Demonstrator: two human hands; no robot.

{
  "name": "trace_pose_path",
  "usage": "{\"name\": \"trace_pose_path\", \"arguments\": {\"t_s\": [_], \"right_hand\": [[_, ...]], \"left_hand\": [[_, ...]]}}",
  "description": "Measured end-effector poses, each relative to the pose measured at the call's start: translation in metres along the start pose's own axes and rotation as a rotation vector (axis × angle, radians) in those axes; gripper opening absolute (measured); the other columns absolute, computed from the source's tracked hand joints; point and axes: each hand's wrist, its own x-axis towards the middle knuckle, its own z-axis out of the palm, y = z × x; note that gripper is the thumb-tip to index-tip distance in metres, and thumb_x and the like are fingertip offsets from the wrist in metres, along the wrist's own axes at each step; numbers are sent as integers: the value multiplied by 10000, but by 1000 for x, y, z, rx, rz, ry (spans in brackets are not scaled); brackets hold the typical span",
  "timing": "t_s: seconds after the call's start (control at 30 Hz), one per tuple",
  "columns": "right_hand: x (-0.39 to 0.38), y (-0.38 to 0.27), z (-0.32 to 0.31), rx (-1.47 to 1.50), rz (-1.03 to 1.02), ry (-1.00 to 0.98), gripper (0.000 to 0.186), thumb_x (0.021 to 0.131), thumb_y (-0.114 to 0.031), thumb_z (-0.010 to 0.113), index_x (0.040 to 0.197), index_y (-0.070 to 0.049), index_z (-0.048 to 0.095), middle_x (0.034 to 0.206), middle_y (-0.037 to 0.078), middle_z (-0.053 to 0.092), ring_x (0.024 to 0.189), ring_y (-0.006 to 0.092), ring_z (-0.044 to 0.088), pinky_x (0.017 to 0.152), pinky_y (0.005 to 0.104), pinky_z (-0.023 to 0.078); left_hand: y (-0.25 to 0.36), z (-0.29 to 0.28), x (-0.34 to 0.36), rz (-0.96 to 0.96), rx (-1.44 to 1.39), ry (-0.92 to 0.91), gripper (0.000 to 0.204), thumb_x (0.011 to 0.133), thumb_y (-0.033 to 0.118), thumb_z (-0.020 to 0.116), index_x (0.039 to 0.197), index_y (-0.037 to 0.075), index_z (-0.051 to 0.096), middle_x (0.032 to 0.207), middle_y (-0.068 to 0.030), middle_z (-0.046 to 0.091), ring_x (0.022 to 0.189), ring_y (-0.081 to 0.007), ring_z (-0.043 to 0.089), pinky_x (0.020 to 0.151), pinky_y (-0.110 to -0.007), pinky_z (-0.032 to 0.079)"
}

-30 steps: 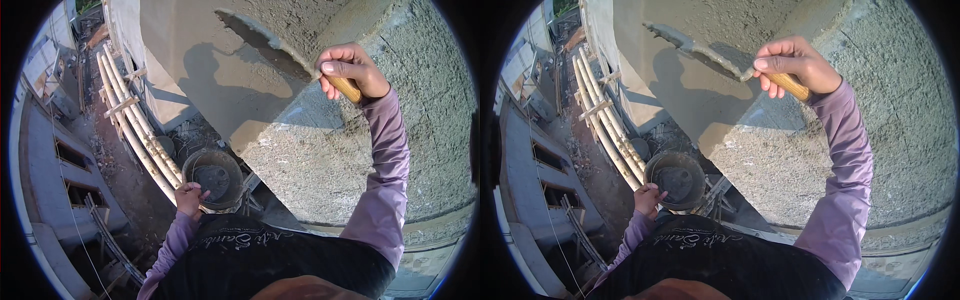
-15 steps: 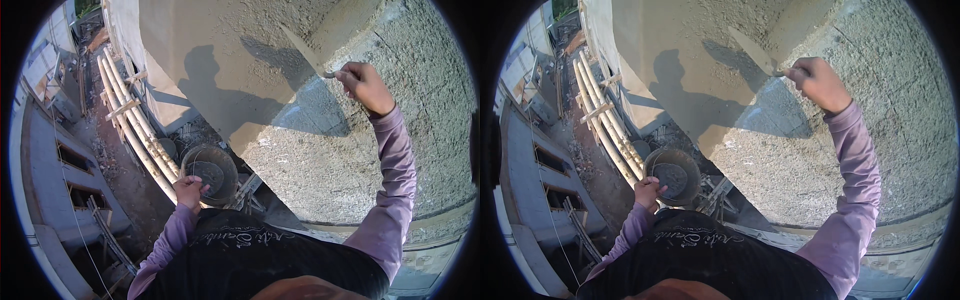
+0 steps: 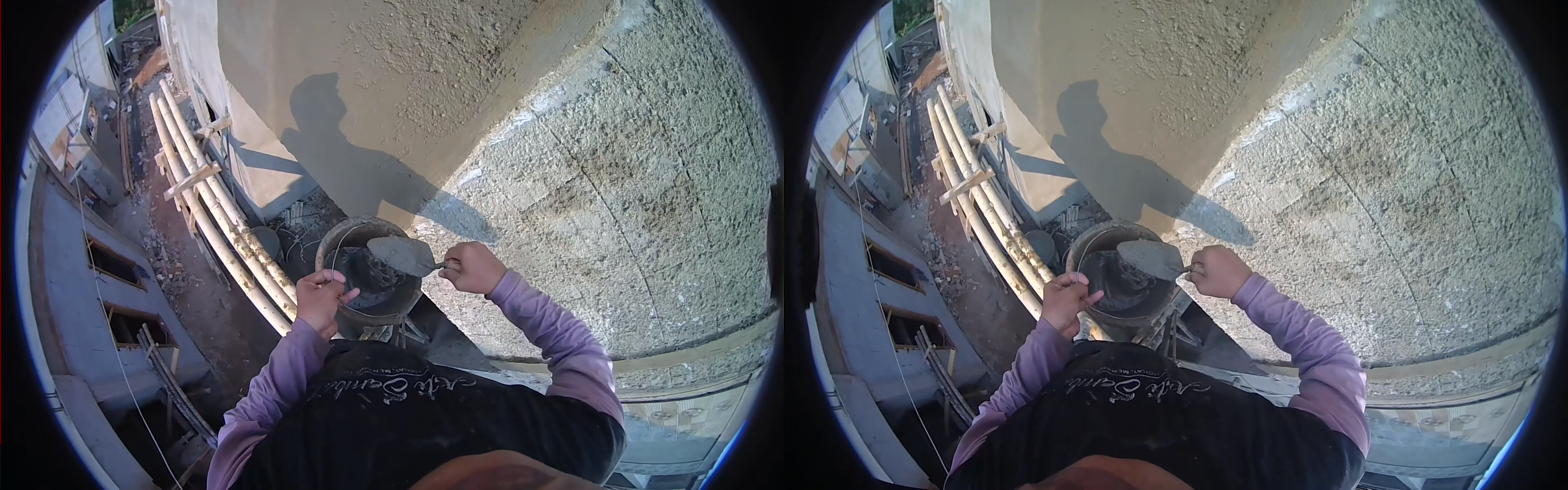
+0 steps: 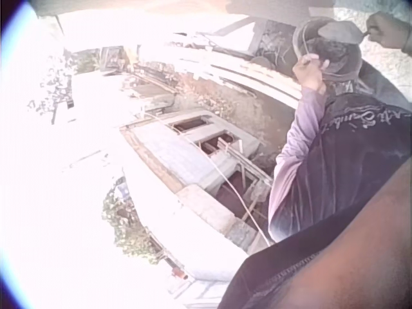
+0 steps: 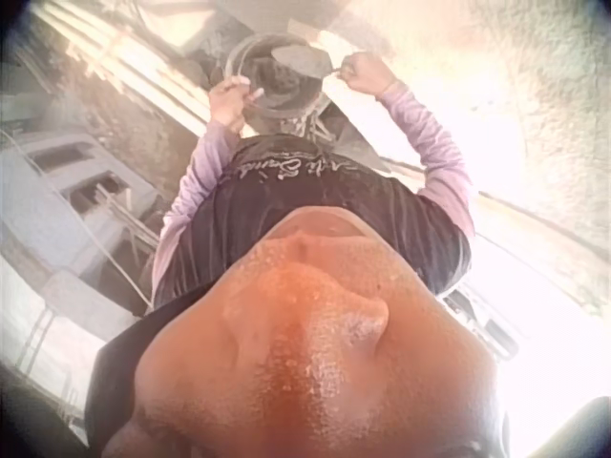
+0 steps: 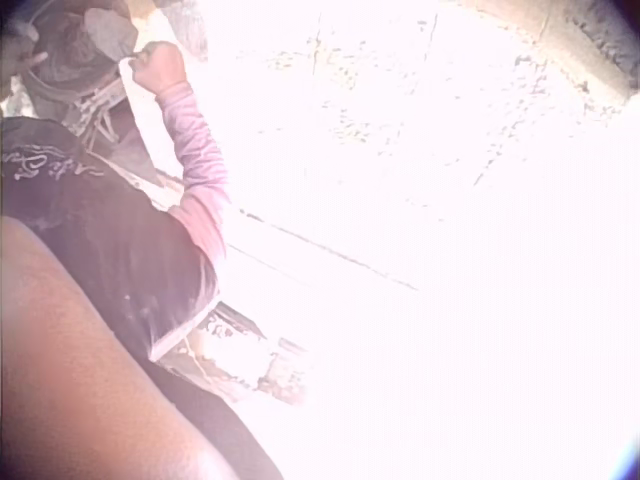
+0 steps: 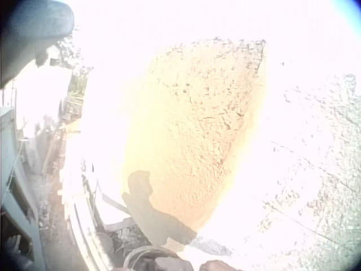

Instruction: The person is smoothing a layer of plaster on a wall using a trowel and a hawk, then mixing more material in a bucket with water.

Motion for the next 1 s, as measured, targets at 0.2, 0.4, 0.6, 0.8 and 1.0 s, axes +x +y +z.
{"name": "trace_pose_path", "arguments": {"t_s": [0.2, 0.4, 0.6, 0.8, 1.0], "right_hand": [[-8, -84, -182, 412, -33, 83, 203, 836, -163, 692, 879, 33, 661, 626, 65, 597, 566, 120, 581, 523, 259, 450], [53, -50, -267, 736, 35, -158, 254, 918, -190, 525, 856, 42, 606, 598, 93, 584, 423, 121, 550, 379, 218, 447], [-5, -35, -319, 336, 206, 712, 264, 951, -252, 488, 852, -20, 566, 624, 4, 498, 456, 62, 425, 390, 196, 313], [48, -12, -228, 274, 249, 384, 219, 929, -209, 533, 873, -6, 594, 636, 7, 531, 525, 80, 480, 487, 219, 367], [119, 83, -64, -295, 197, 347, 311, 848, -268, 609, 850, 42, 639, 783, 248, 651, 726, 425, 633, 718, 464, 504]], "left_hand": [[-22, -26, 4, -19, -30, 101, 137, 795, -96, 498, 842, 19, 557, 736, -5, 486, 615, -98, 497, 796, -399, 576], [-44, -63, 6, -14, -61, 282, 102, 808, -102, 499, 803, -27, 568, 844, -75, 533, 693, -144, 557, 688, -340, 598], [-45, -97, -3, 25, -103, 407, 102, 806, -104, 509, 809, -23, 570, 846, -62, 527, 724, -151, 563, 671, -327, 597], [-45, -134, 6, 36, -150, 496, 137, 798, -118, 484, 855, -25, 567, 856, -45, 513, 734, -143, 548, 733, -343, 593], [-34, -161, 16, 81, -169, 563, 165, 812, -111, 466, 916, -26, 563, 864, -35, 510, 728, -125, 543, 809, -370, 586]]}}
